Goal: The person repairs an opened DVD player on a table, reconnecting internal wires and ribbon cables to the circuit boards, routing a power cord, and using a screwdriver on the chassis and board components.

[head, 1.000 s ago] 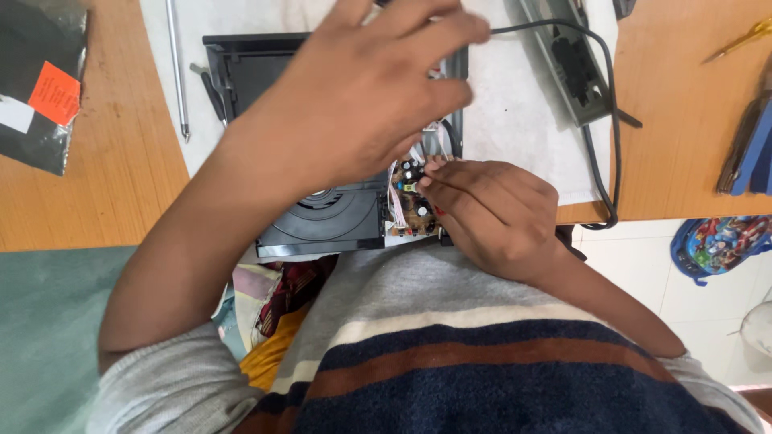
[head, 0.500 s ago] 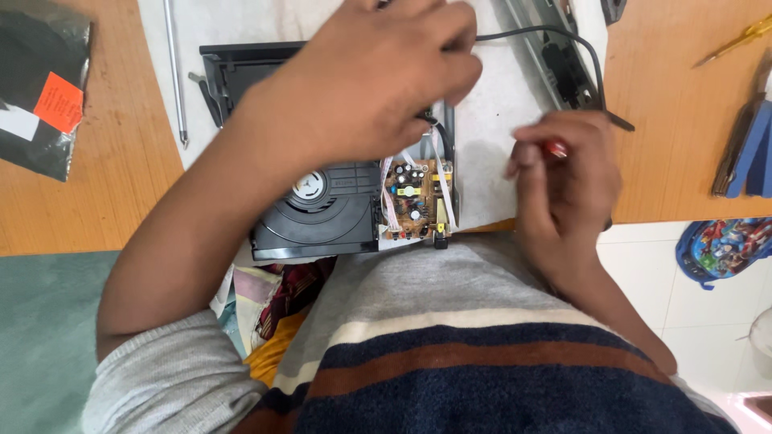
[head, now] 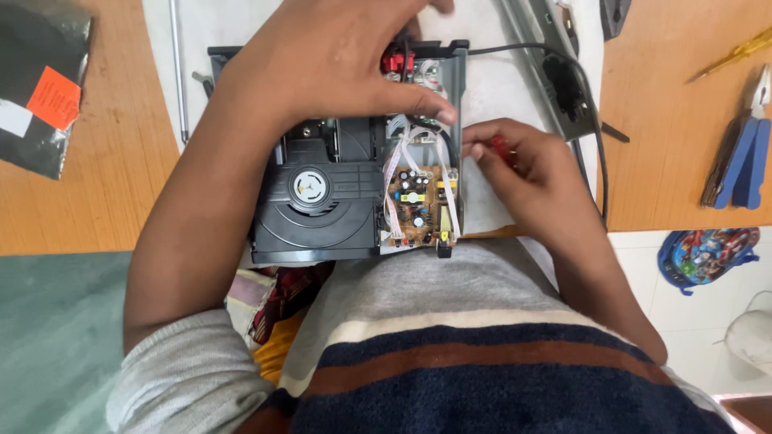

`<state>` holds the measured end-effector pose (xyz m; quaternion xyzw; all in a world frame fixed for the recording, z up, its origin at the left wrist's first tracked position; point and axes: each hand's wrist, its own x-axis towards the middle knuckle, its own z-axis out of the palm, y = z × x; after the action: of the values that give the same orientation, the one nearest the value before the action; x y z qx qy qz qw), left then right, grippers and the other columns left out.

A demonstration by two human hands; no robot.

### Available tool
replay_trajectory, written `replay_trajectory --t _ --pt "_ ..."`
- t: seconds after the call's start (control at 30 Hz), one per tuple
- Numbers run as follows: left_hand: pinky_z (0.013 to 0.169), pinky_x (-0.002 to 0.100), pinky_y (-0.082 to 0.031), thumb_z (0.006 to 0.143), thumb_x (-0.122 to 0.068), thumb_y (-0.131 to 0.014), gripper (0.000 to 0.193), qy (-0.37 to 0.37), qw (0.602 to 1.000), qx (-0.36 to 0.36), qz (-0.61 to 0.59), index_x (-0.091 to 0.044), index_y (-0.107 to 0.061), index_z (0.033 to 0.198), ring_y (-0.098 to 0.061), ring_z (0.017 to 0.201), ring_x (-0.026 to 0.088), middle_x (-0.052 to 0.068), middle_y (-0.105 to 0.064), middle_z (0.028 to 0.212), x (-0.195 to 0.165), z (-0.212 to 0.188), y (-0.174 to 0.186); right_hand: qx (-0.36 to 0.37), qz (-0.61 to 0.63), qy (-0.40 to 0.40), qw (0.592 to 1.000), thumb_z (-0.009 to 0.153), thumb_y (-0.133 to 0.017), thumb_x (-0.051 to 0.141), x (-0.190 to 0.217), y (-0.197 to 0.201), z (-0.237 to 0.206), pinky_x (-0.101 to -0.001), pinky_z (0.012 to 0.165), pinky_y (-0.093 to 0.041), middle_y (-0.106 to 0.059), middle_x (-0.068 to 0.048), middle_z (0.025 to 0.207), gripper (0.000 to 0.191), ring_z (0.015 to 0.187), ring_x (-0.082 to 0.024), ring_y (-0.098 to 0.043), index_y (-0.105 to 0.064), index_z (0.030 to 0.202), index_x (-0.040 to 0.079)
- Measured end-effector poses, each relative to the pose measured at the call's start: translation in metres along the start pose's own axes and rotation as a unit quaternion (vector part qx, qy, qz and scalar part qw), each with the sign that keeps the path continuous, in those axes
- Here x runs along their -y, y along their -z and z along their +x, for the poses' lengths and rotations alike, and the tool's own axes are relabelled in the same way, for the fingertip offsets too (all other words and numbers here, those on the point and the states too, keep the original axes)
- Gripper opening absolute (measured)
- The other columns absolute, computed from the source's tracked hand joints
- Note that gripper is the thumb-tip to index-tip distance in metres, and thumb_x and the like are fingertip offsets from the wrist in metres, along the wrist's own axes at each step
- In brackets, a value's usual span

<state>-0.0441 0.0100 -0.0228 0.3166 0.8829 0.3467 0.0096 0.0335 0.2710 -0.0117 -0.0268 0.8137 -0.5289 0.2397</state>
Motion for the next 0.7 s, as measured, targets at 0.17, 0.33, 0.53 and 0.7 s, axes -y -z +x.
replay_trajectory --t 0.17,0.33,0.53,0.7 --pt "0.069 0.033 -0.055 0.076 -0.059 -0.083 0.064 0.07 0.986 -0.015 -0.149 -0.015 -0.066 0.119 -0.074 0.08 0.019 0.004 -0.074 0.088 -0.004 0.001 0.017 0.077 0.294 -0.072 0.95 0.101 -0.059 0.0 -0.015 0.007 0.006 -0.0212 0.047 -0.025 -0.051 0.009 0.066 0.019 0.052 -0.001 -0.035 -0.07 0.117 0.001" --pt "0.071 0.032 -0.056 0.081 -0.055 -0.086 0.056 0.036 0.984 -0.041 -0.167 -0.014 -0.066 0.113 -0.075 0.083 0.016 0.003 -0.074 0.089 -0.002 -0.003 0.02 0.089 0.429 -0.125 0.89 0.097 -0.056 -0.008 -0.039 -0.013 0.018 -0.0171 0.044 -0.031 -0.063 0.003 0.074 0.02 0.049 0.001 -0.041 -0.065 0.112 0.0" --pt "0.079 0.028 -0.058 0.094 -0.047 -0.087 0.045 -0.066 0.967 -0.106 -0.221 -0.01 -0.064 0.108 -0.077 0.09 0.01 0.0 -0.073 0.097 0.008 -0.007 0.018 0.098 0.495 -0.15 0.85 0.093 -0.064 -0.009 -0.036 -0.033 0.012 -0.0159 0.046 -0.045 -0.072 -0.005 0.083 0.019 0.053 -0.001 -0.055 -0.068 0.11 -0.002" --pt "0.076 0.027 -0.058 0.098 -0.039 -0.087 0.038 -0.079 0.967 -0.101 -0.221 -0.008 -0.067 0.104 -0.076 0.085 0.01 0.0 -0.074 0.087 0.007 -0.011 0.018 0.064 0.473 -0.178 0.861 0.084 -0.071 -0.003 -0.025 -0.042 0.012 -0.032 0.071 -0.064 -0.076 -0.012 0.092 0.022 0.076 -0.017 -0.075 -0.068 0.106 -0.001"
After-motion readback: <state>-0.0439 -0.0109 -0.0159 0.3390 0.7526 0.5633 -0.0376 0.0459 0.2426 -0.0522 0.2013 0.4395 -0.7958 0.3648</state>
